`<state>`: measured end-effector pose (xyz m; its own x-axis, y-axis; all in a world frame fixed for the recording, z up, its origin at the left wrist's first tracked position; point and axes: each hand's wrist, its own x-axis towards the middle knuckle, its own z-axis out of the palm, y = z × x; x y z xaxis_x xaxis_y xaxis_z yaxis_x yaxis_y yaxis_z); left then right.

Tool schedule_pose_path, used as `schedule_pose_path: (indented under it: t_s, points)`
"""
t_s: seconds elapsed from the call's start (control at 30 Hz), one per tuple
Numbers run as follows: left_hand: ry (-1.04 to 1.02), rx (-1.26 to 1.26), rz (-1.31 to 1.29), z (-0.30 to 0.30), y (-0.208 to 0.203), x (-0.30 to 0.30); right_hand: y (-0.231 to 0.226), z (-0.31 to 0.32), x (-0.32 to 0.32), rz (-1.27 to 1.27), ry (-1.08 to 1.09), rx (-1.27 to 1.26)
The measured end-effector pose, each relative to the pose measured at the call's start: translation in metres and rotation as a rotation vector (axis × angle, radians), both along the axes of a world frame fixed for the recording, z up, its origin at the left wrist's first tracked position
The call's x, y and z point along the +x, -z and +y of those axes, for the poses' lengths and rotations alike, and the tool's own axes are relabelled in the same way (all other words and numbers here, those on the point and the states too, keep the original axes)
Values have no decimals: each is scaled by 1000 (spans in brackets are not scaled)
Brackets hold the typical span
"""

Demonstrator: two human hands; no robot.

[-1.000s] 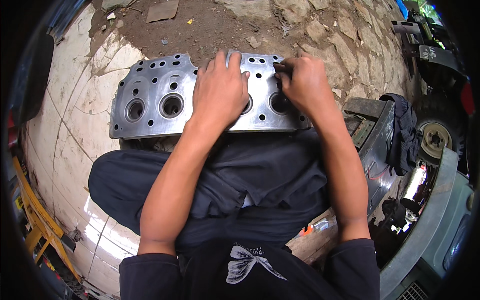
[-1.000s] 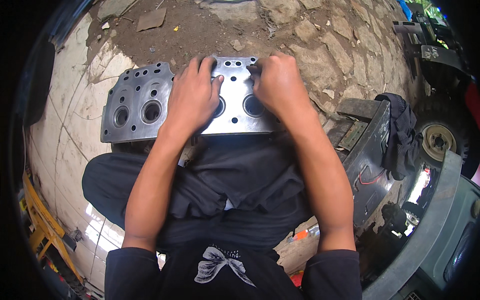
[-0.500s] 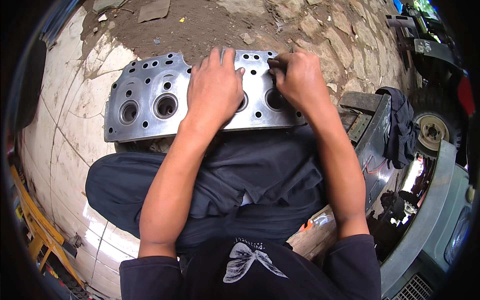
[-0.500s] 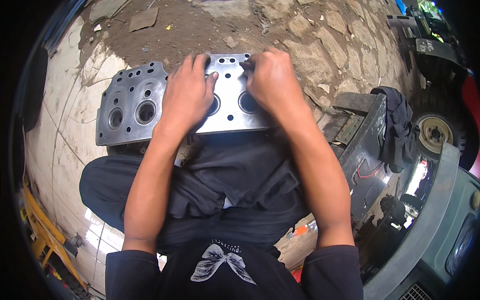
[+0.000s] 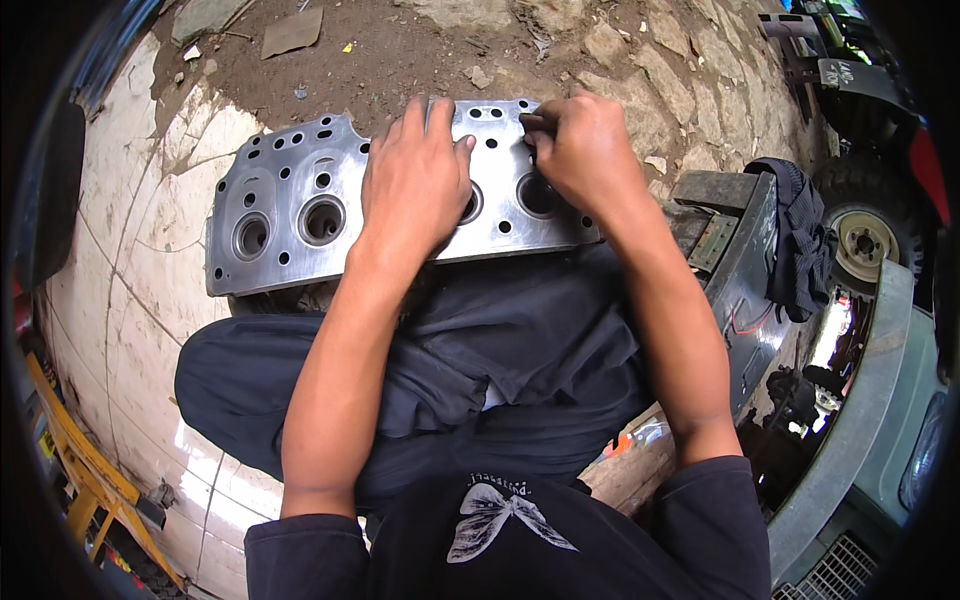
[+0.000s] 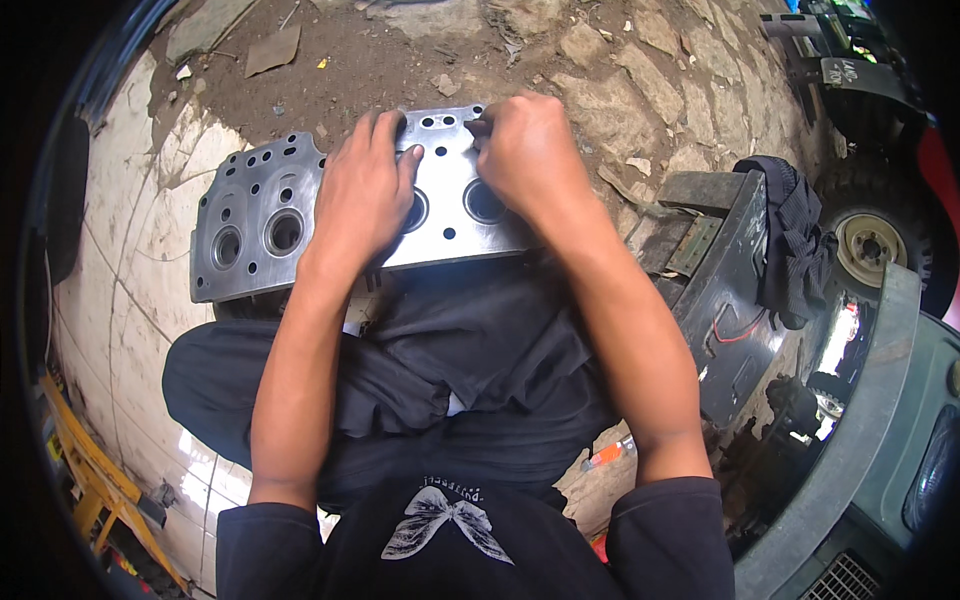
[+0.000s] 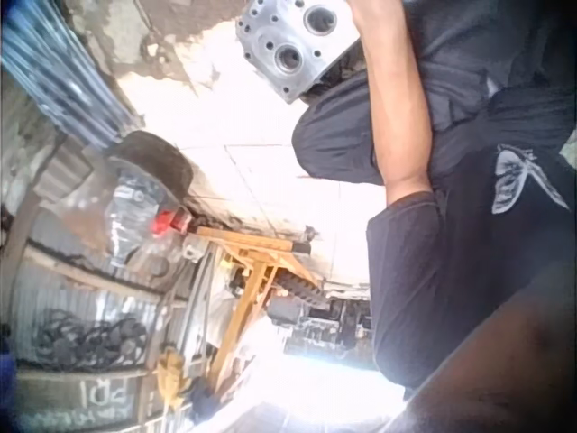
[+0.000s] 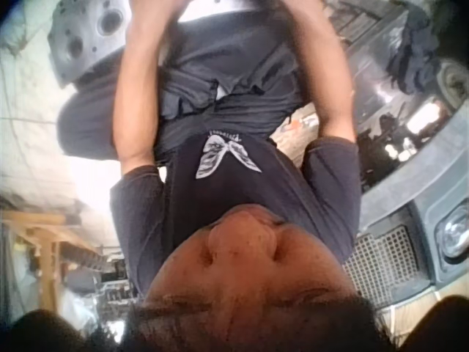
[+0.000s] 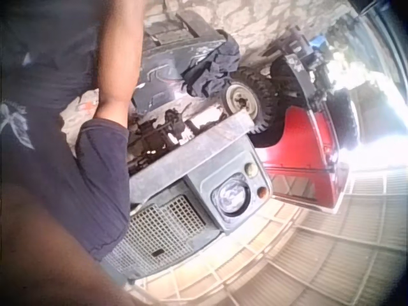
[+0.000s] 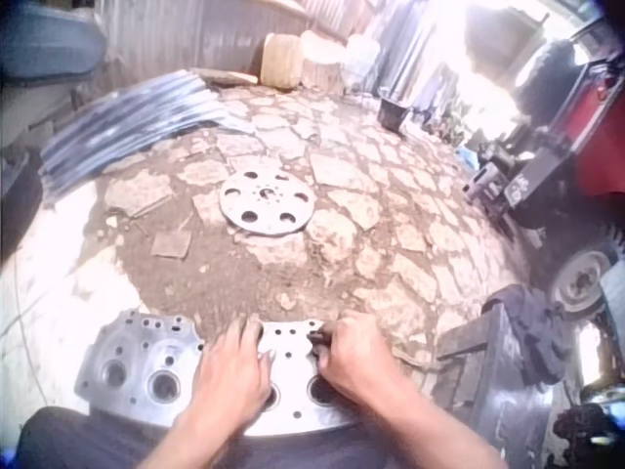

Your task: The person scrapes the surface of a metal engine cylinder head using a small abrasive block. They work on the flat face and around the circular openings, occasionally flipping the part to access different areas.

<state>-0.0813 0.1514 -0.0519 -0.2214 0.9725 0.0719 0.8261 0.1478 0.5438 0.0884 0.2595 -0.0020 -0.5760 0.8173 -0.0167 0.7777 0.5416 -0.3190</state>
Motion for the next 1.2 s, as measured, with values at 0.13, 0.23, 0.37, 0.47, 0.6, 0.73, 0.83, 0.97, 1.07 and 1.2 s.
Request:
schedule_pose_path:
  t_s: [0.13,0.23,0.37,0.47,0.6,0.73,0.83,0.97,1.07,1.2]
  points:
    - [-13,4,2,3,-3,0,-4,5,2,44,60,-107]
    - [-6,19,4,2,-2,-1,-4,1,-5,-40,-64,86]
    - [-12,-20,-7,2,-5,-1,-8,5,0,22,117,-159]
    - [-16,-2,1,3,-4,0,-3,1,-5,5,3,7]
    - [-14,-38,-12,6,-6,-1,-12,2,-5,36,54,-101]
    - [-6,-59,-31,5,-9,-2,-7,1,-8,8,1,-33]
    - [-18,-50,-26,5,-8,-1,-13,0,-7,17,63,-90]
    - [-11,-75,-30,5,-9,-2,-7,1,-5,8,-64,1]
    - [-20,-82,-35,4,-10,-4,-15,1,0,21,141,-153]
    - [-16,-61,-31,3,-8,-1,-17,38,32,207,433,-63]
